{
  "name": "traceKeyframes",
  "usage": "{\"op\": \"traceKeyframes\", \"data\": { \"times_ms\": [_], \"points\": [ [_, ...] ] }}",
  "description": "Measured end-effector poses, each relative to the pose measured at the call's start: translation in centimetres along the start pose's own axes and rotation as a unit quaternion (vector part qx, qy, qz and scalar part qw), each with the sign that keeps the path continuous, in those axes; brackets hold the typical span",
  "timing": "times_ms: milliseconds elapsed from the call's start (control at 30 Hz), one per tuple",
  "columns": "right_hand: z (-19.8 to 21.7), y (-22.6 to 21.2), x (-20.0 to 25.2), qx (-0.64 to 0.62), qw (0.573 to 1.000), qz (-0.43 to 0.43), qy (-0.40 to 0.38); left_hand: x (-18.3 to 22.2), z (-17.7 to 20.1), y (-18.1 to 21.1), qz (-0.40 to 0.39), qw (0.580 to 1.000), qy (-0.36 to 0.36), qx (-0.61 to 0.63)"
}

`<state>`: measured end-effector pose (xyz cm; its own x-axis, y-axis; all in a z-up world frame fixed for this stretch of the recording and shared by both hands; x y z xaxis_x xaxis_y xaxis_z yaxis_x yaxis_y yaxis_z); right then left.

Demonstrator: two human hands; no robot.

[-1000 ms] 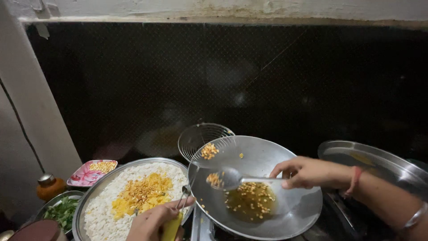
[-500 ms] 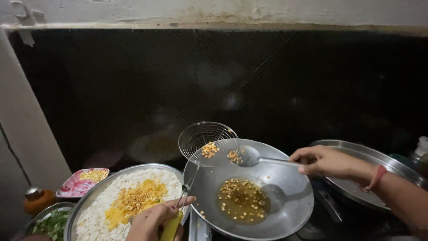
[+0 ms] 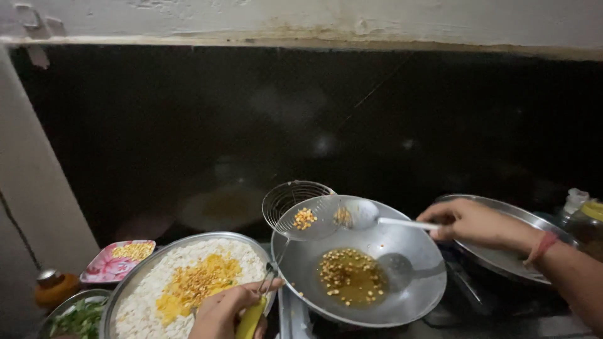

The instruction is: The person fries lentils in a pan of oil and uses a skimmer to transfer them into a large bowl of flattened rice, repeating the process several times.

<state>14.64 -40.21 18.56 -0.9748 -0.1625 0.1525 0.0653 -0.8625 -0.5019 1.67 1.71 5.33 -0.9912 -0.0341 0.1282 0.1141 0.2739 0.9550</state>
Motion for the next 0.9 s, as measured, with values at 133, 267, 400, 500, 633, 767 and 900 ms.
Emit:
{"op": "traceKeyframes", "data": {
  "times_ms": [133,267,400,500,633,767,900],
  "points": [
    [-1.4,-6.6,0.5,-0.015,0.999,0.021,0.046,3.4,1.8,3.0,-0.015,1.000,0.007,-0.015],
    [-5.3,-15.1,0.2,0.026,0.994,0.049,0.096,6.5,5.8,6.2,-0.040,0.995,0.074,-0.053],
    [-11.4,-22.4,-0.8,0.040,0.991,0.068,0.110,5.7,11.8,5.6,-0.066,0.989,0.115,-0.064],
    [-17.1,-26.7,-1.5,0.081,0.985,0.073,0.134,4.3,15.9,3.6,-0.054,0.977,0.185,-0.096],
    [-26.1,-28.5,-4.2,0.166,0.942,0.137,0.257,3.4,19.6,1.5,-0.003,0.892,0.276,-0.359],
    [-32.2,-28.2,-4.7,0.157,0.924,0.160,0.311,3.7,21.1,0.8,0.026,0.788,0.289,-0.543],
    [-34.6,-27.6,-2.7,0.106,0.924,0.169,0.326,3.9,21.9,0.8,0.040,0.779,0.261,-0.569]
  ]
}}
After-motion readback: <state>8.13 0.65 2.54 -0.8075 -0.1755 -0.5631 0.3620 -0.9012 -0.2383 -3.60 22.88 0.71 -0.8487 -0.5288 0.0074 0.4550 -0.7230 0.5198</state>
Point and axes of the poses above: each hand's wrist, its own x-axis away from the middle knuckle, its own z-axis out of the back of the hand, y = z × x, the point moved 2 cm from there along -x, towards the middle knuckle, and after that the axes turned 7 degrees about -x, right-handed, at the moved point
